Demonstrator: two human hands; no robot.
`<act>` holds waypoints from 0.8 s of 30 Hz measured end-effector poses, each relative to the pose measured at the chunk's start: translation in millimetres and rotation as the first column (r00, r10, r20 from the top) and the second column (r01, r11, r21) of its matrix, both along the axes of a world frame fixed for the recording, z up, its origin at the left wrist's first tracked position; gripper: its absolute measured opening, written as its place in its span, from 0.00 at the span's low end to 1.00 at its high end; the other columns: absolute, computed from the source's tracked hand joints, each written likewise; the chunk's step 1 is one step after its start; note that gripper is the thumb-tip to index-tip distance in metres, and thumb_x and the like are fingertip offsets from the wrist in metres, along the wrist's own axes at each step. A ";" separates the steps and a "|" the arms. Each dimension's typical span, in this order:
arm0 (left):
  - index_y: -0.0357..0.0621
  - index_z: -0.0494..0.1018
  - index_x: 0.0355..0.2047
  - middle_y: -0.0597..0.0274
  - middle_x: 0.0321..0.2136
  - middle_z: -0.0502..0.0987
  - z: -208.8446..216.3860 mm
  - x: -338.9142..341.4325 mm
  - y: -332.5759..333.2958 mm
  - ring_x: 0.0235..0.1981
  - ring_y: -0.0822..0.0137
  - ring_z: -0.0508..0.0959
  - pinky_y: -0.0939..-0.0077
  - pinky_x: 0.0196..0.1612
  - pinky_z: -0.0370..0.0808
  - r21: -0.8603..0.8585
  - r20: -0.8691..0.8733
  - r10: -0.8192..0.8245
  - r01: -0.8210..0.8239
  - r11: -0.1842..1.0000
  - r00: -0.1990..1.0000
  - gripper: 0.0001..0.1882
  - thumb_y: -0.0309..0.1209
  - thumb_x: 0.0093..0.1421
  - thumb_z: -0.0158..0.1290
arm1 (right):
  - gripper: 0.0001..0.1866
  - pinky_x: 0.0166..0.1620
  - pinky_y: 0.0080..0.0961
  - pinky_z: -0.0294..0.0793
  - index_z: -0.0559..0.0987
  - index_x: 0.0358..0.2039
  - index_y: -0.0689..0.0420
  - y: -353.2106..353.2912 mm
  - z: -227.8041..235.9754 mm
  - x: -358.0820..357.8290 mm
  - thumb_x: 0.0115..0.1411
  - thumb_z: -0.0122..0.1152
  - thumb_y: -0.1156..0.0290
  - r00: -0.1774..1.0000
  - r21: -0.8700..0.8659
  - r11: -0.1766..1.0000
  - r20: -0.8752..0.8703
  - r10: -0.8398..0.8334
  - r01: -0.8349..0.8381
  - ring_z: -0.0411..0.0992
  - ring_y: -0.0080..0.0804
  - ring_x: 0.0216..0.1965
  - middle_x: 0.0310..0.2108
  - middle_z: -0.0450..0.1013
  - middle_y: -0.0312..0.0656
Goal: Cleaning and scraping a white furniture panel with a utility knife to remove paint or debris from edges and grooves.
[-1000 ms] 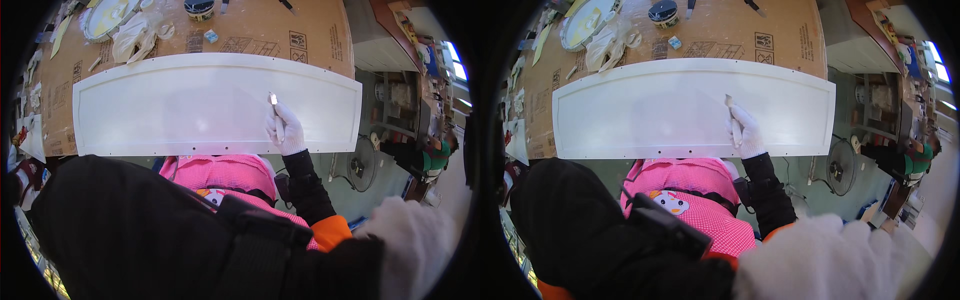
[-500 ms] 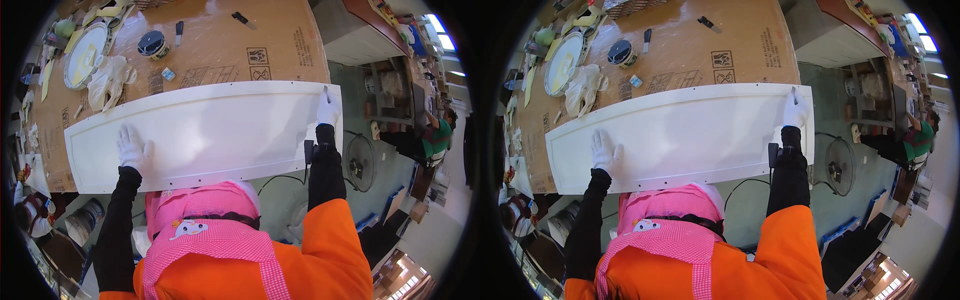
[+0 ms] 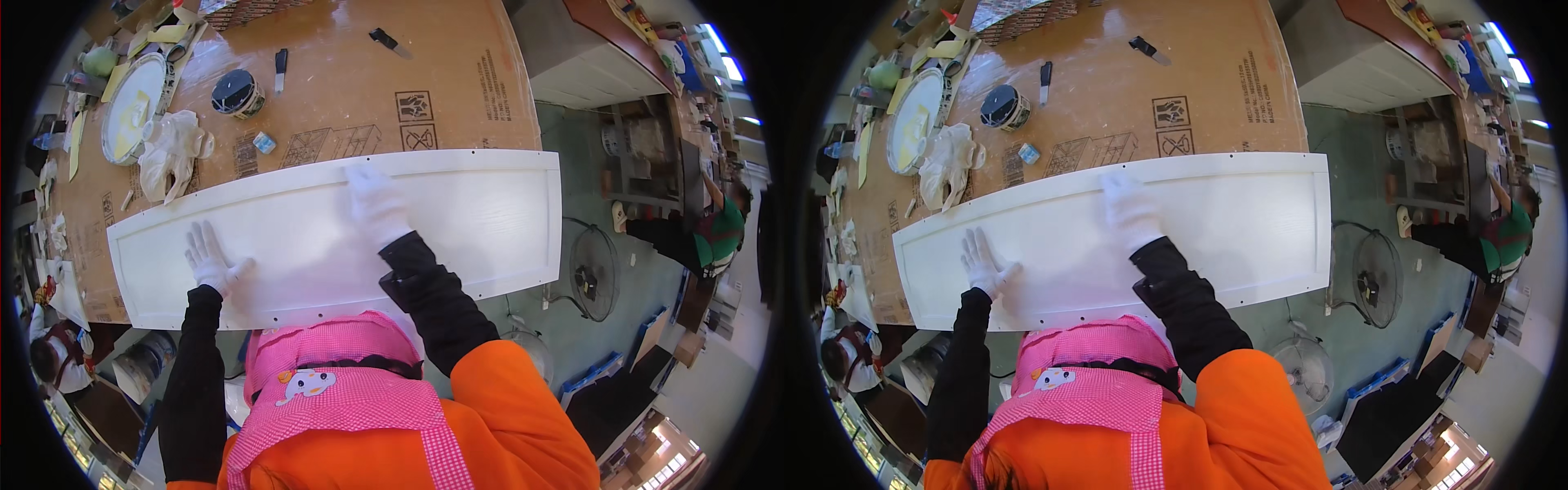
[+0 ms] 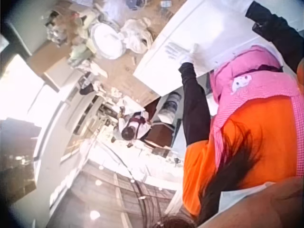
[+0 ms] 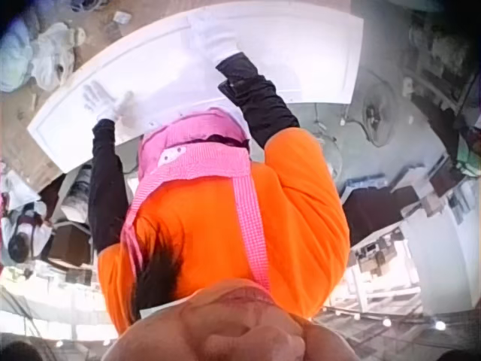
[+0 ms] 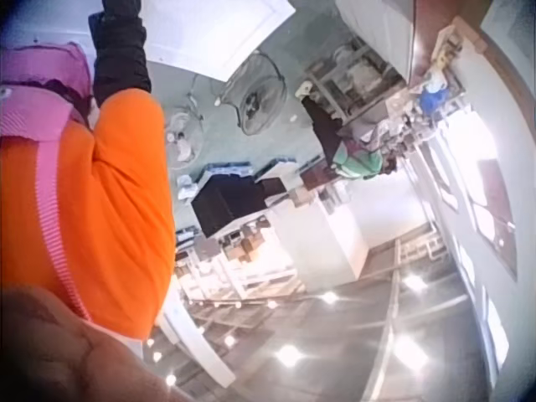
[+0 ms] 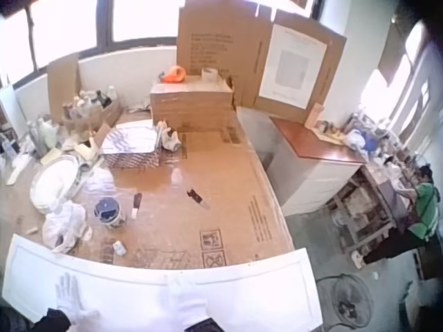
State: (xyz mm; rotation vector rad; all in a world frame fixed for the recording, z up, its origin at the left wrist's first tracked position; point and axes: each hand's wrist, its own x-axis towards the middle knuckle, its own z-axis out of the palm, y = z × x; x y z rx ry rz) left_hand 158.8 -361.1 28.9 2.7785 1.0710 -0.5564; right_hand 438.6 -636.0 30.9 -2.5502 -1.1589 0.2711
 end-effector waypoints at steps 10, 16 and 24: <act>0.46 0.31 0.76 0.46 0.77 0.31 -2.9 3.4 -0.7 0.77 0.42 0.31 0.38 0.73 0.33 -0.021 -0.001 -0.025 0.025 0.999 1.000 0.73 0.65 0.45 0.64 | 0.17 0.46 0.41 0.77 0.84 0.49 0.57 -328.5 6.6 232.4 0.63 0.61 0.63 0.353 0.243 0.399 0.211 -0.912 0.884 0.80 0.51 0.41 0.41 0.80 0.54; 0.45 0.32 0.76 0.45 0.77 0.31 5.9 0.8 -2.4 0.77 0.41 0.31 0.37 0.73 0.33 -0.031 -0.007 0.002 -0.002 1.000 1.000 0.73 0.65 0.45 0.64 | 0.19 0.47 0.44 0.77 0.83 0.50 0.56 -265.5 4.4 206.8 0.65 0.58 0.59 0.561 0.062 0.612 0.335 -0.757 0.789 0.78 0.52 0.43 0.41 0.79 0.51; 0.46 0.32 0.76 0.46 0.77 0.32 -6.4 9.5 1.0 0.76 0.40 0.31 0.39 0.73 0.32 -0.023 0.047 -0.038 0.040 0.999 0.998 0.75 0.65 0.42 0.66 | 0.19 0.44 0.44 0.73 0.78 0.56 0.52 -99.2 -73.6 44.0 0.65 0.58 0.65 0.713 -0.090 0.985 0.700 -0.041 0.145 0.73 0.47 0.42 0.37 0.76 0.45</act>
